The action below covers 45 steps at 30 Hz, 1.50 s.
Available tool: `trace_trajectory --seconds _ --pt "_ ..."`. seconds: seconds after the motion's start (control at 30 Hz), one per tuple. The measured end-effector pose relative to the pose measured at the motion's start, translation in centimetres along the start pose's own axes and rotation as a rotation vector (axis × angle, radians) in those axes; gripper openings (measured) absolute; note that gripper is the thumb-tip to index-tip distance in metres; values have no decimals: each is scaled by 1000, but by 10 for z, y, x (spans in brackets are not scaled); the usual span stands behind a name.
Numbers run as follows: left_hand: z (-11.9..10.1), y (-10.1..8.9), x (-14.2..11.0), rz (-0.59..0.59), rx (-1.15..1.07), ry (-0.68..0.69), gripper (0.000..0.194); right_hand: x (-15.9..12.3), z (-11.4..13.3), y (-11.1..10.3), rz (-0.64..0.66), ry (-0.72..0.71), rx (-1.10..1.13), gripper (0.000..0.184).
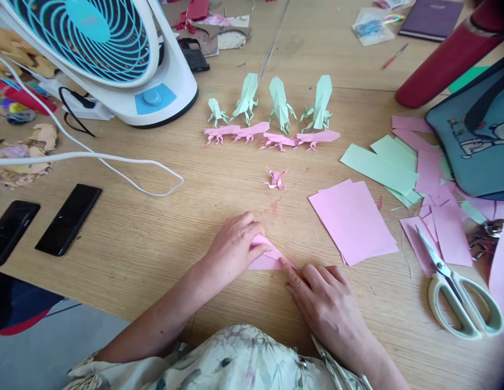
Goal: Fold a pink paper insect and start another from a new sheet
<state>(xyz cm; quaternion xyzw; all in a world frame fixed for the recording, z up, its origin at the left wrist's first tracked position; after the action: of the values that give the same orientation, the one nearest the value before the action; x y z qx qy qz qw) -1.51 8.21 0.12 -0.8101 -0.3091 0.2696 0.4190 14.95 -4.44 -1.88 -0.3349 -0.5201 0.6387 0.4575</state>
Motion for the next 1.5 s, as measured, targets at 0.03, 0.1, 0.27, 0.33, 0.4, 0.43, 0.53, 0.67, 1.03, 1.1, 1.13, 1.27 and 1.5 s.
trace_trajectory --seconds 0.03,0.1,0.27,0.33,0.4,0.43,0.53,0.67,1.03,1.1,1.13,1.27,1.5 --pt "2 -2 -1 -8 -16 -24 12 0 0 0 -6 -1 5 40" --pt "7 -5 -3 -25 -65 -60 10 0 0 0 -15 -2 17 40" --pt "12 -7 -4 -60 -144 -87 9 0 -1 -1 -37 -4 42 37" --pt "12 -6 -4 -65 -128 -94 9 1 -1 -1 -45 -5 51 36" --pt "11 -5 -4 -72 -105 -93 8 1 -1 0 -54 -3 56 35" --pt "11 -5 -4 -74 -93 -91 8 1 -1 0 -58 -3 57 35" --pt "10 -5 -4 -72 -60 -86 10 2 -1 -1 -78 -5 58 34" --pt "9 -5 -3 -62 -35 -91 11 3 -1 -2 -94 -9 62 33" --pt "8 -5 -6 -92 26 -131 3 3 -1 -4 -97 -17 55 34" --pt "6 -2 -7 -116 25 -52 2 4 0 -4 -104 -21 49 33" --pt "4 0 -8 -125 26 6 6 5 1 -4 -108 -22 47 33" --pt "2 12 -15 -185 86 185 22 8 6 -1 -125 -18 46 32" --pt "-2 21 -44 -278 276 353 29 5 13 13 -144 -34 -18 35"
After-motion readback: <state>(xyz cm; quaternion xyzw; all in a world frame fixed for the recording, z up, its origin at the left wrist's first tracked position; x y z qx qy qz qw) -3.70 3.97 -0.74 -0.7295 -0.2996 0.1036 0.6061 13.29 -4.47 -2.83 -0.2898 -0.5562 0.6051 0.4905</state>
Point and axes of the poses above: each hand's wrist, its own x-axis towards the middle knuckle, its own y-axis out of the palm, z = x × y, the point moved 3 cm from there along x, towards the middle knuckle, and after that the axes turned 3 degrees about y, right-handed, at the moved point
